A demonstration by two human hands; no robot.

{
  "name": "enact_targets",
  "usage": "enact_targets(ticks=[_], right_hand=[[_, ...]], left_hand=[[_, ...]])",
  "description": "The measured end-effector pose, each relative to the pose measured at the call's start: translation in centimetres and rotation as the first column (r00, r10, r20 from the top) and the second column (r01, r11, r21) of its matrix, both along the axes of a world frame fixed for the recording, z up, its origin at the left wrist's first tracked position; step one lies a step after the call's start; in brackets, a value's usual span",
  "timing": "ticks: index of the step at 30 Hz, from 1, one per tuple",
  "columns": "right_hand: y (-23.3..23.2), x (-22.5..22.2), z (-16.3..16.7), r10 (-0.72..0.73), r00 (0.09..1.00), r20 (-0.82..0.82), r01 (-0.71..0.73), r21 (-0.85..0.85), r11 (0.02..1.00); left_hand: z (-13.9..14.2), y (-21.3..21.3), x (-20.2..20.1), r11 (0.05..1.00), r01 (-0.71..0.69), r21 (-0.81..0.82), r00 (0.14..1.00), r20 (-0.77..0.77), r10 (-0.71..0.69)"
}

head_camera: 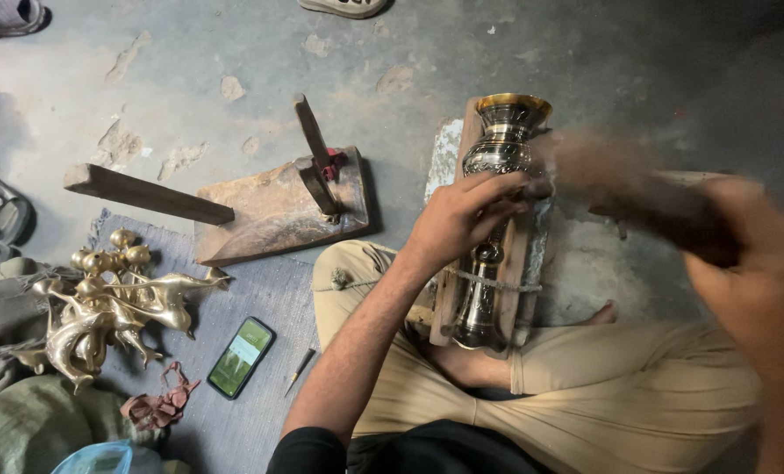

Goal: The person sits on the floor and uses a chisel and hammer to engrave a decorative pattern on a metal vase. The vase is secured in a wooden jig, and the person repeatedly strikes the chisel to create indentations on the surface.

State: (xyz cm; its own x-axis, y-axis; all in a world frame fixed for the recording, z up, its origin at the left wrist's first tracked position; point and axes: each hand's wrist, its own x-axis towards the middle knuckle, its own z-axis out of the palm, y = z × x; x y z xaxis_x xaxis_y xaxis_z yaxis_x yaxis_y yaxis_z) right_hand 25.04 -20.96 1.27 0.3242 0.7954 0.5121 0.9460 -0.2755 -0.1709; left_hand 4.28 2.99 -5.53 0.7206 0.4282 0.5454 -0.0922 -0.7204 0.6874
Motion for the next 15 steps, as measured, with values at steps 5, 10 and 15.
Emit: enact_targets(ticks=[5,10,15], right_hand=[[0.5,-1.6,3.0,-0.023,0.998,-0.050,0.020,-0.070,0.997],[1.2,-2.4,4.5,-0.016,1.000,0.022,0.018,-0.069,0.997],[1.0,-2.1,4.7,-0.095,0.986,-0.138,0.070,-0.175,0.982]], left_hand=[[0.0,0.0,0.1,1.000,0.003,-0.010,1.000,0.002,-0.003],[0.4,-0.3,0.2,1.000,-0.009,-0.015,1.000,0.019,0.009],[0.8,-0.5,0.2,1.000,-0.005,-0.022,0.999,0.035,0.005]])
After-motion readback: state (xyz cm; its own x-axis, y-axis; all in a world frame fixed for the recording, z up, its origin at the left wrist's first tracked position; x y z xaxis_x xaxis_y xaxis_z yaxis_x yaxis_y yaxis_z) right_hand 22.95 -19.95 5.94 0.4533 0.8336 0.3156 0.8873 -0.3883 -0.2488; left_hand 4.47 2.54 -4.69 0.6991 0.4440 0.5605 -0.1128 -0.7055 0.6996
